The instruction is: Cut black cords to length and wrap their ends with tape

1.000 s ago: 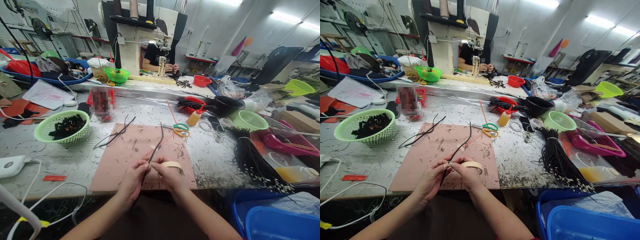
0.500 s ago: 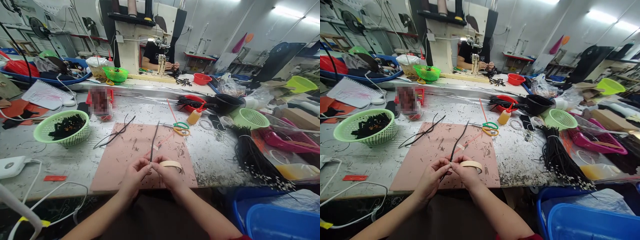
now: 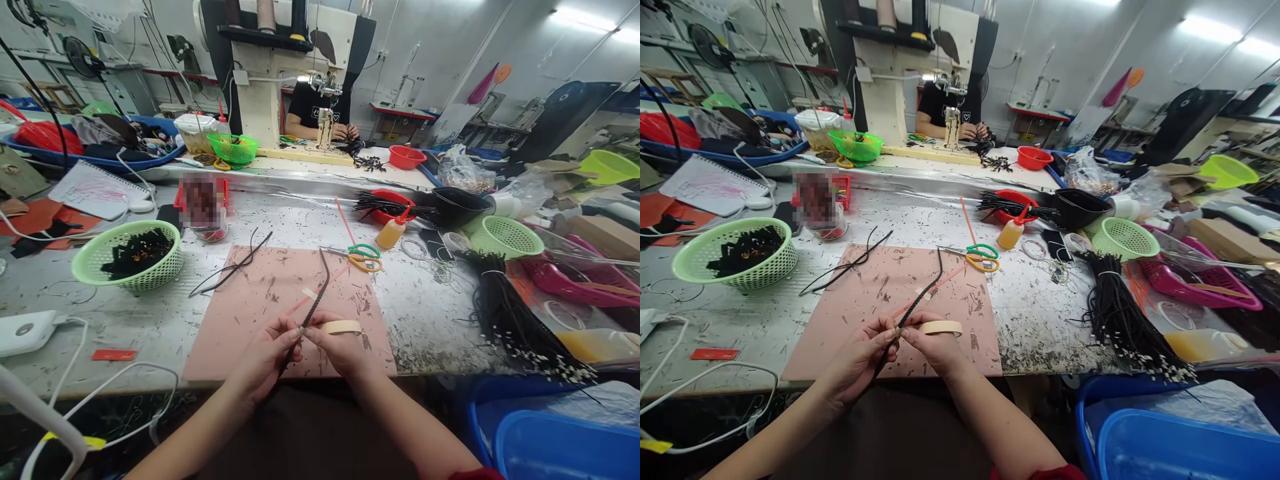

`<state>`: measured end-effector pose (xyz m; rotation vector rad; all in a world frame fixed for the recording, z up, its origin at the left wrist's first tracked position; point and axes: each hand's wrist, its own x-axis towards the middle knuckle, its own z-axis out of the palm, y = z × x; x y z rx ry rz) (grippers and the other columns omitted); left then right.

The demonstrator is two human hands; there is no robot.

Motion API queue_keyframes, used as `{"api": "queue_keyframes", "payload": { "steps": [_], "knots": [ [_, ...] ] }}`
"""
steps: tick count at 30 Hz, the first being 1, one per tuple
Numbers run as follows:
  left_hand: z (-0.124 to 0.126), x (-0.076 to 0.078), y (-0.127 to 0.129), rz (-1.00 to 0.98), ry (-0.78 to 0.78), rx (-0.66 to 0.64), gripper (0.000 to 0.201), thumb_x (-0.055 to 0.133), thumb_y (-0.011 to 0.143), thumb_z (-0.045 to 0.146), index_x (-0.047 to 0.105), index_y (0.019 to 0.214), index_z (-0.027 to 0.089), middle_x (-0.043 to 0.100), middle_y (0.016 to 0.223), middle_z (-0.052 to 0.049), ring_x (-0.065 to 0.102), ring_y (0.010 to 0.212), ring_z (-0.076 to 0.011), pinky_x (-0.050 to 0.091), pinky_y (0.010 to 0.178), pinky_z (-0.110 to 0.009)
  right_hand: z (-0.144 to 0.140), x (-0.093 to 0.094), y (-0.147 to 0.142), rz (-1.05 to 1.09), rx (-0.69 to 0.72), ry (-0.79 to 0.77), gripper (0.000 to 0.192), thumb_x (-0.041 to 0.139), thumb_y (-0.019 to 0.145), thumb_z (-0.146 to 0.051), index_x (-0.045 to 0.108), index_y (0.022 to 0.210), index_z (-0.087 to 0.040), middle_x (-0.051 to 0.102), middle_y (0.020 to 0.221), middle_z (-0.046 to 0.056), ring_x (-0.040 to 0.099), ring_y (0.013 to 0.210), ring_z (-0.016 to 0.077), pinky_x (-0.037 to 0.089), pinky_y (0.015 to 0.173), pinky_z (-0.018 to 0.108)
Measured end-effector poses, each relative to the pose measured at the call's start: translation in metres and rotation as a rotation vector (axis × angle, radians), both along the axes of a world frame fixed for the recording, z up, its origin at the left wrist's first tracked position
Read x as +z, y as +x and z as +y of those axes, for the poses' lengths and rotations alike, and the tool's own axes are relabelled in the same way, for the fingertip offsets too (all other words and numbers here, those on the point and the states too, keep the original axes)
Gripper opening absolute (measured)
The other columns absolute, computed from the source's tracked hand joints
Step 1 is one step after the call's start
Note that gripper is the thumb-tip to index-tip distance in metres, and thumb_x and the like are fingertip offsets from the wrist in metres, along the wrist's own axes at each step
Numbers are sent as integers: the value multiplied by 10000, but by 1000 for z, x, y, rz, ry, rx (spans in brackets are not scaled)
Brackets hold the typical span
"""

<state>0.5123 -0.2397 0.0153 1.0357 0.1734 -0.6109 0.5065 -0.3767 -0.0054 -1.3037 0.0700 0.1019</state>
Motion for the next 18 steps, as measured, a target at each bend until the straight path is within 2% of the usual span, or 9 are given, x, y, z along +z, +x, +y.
{"api": "queue_keyframes", "payload": {
  "steps": [4,8,14,18],
  "knots": [
    [0,-2,1,-38,76,-16,200,720,590,286,566,591,158,521,498,51,446,464,-56,363,472,-175,0,1,0,3,92,24,157,666,612,-295,575,656,-175,584,626,-17,518,592,116,426,581,245],
    [2,-1,3,-136,203,-19,189,712,595,302,604,586,147,546,503,38,479,494,-65,376,500,-177,-1,3,-1,31,53,-68,154,660,608,-281,550,629,-176,563,600,-24,493,559,107,409,541,232],
    [4,-1,5,64,87,-137,253,743,543,319,565,569,141,525,447,43,402,375,-30,301,383,-151,-6,7,0,-69,135,-174,142,635,646,-294,633,734,-183,639,764,25,576,748,168,460,692,288],
    [4,-2,5,9,128,-58,246,745,541,309,555,574,156,561,490,39,454,411,-46,363,422,-165,-5,6,1,-87,160,-195,130,597,672,-313,618,699,-188,628,702,14,574,697,162,468,648,281]
  ]
}}
